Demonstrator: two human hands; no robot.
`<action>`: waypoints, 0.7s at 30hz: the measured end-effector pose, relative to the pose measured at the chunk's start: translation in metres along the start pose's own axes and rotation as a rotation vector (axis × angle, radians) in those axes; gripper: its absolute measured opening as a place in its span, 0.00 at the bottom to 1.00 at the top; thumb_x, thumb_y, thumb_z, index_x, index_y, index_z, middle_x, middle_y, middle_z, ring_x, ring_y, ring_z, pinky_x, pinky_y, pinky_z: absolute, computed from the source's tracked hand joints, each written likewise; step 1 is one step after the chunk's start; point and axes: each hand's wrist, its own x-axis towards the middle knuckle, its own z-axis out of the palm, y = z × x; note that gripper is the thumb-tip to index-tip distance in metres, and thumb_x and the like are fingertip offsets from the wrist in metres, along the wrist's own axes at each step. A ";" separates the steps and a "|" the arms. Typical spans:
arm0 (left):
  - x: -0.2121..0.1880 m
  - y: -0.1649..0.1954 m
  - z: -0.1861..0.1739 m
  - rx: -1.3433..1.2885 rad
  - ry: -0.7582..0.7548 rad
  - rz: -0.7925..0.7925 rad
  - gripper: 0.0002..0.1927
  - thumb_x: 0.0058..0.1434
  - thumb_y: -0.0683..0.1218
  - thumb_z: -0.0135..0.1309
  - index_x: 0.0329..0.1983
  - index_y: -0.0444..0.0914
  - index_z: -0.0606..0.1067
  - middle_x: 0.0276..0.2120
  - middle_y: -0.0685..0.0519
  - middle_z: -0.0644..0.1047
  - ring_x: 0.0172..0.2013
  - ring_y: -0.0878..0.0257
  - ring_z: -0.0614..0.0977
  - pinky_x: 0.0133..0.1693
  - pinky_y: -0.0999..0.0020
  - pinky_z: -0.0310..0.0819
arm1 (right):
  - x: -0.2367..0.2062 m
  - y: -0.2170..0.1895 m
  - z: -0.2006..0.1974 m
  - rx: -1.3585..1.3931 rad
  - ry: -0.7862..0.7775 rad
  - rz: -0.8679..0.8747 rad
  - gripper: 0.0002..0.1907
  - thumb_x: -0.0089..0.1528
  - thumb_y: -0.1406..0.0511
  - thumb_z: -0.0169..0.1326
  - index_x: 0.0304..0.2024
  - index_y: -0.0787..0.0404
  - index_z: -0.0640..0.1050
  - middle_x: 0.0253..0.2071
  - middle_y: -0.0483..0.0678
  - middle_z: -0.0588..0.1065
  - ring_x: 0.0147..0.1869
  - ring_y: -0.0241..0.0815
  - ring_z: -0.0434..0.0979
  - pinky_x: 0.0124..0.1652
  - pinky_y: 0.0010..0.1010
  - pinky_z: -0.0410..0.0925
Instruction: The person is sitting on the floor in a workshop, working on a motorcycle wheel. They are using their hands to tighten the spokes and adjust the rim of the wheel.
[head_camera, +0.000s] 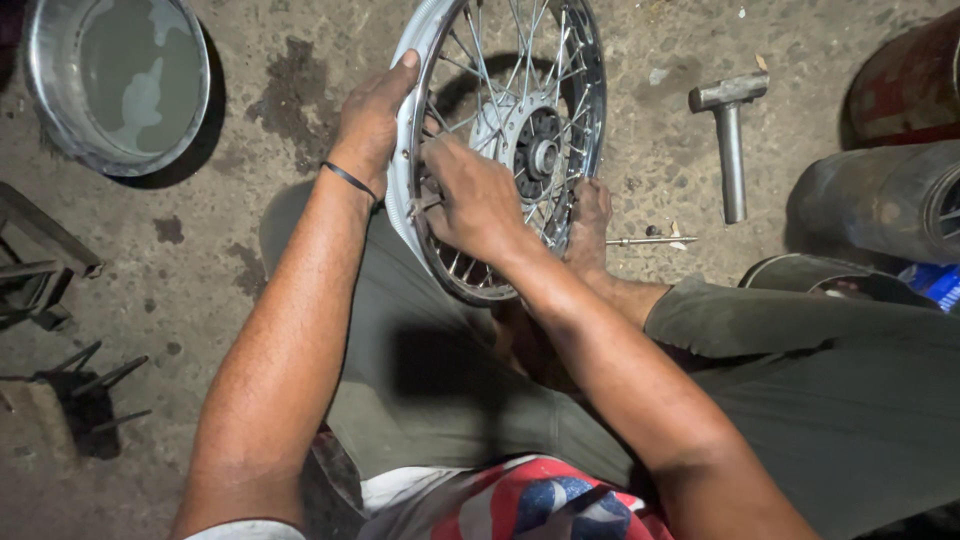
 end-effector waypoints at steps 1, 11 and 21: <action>0.000 0.000 0.000 0.012 0.007 -0.019 0.23 0.61 0.63 0.58 0.38 0.38 0.76 0.22 0.53 0.76 0.19 0.65 0.79 0.19 0.69 0.71 | 0.000 0.000 -0.001 0.039 -0.017 0.005 0.18 0.52 0.68 0.63 0.43 0.60 0.73 0.36 0.52 0.70 0.40 0.56 0.75 0.34 0.46 0.67; 0.003 -0.004 -0.002 -0.014 -0.010 0.011 0.22 0.63 0.62 0.60 0.37 0.38 0.76 0.25 0.55 0.77 0.22 0.64 0.80 0.22 0.68 0.72 | 0.000 -0.001 -0.002 -0.013 -0.037 0.077 0.15 0.54 0.69 0.61 0.42 0.56 0.73 0.38 0.50 0.75 0.44 0.56 0.77 0.39 0.45 0.69; 0.003 -0.007 -0.006 0.026 -0.017 -0.041 0.20 0.65 0.61 0.56 0.39 0.40 0.77 0.22 0.51 0.78 0.17 0.63 0.78 0.17 0.67 0.71 | -0.037 -0.004 -0.026 0.265 -0.069 0.356 0.19 0.57 0.71 0.56 0.51 0.57 0.77 0.27 0.52 0.75 0.29 0.47 0.79 0.32 0.40 0.70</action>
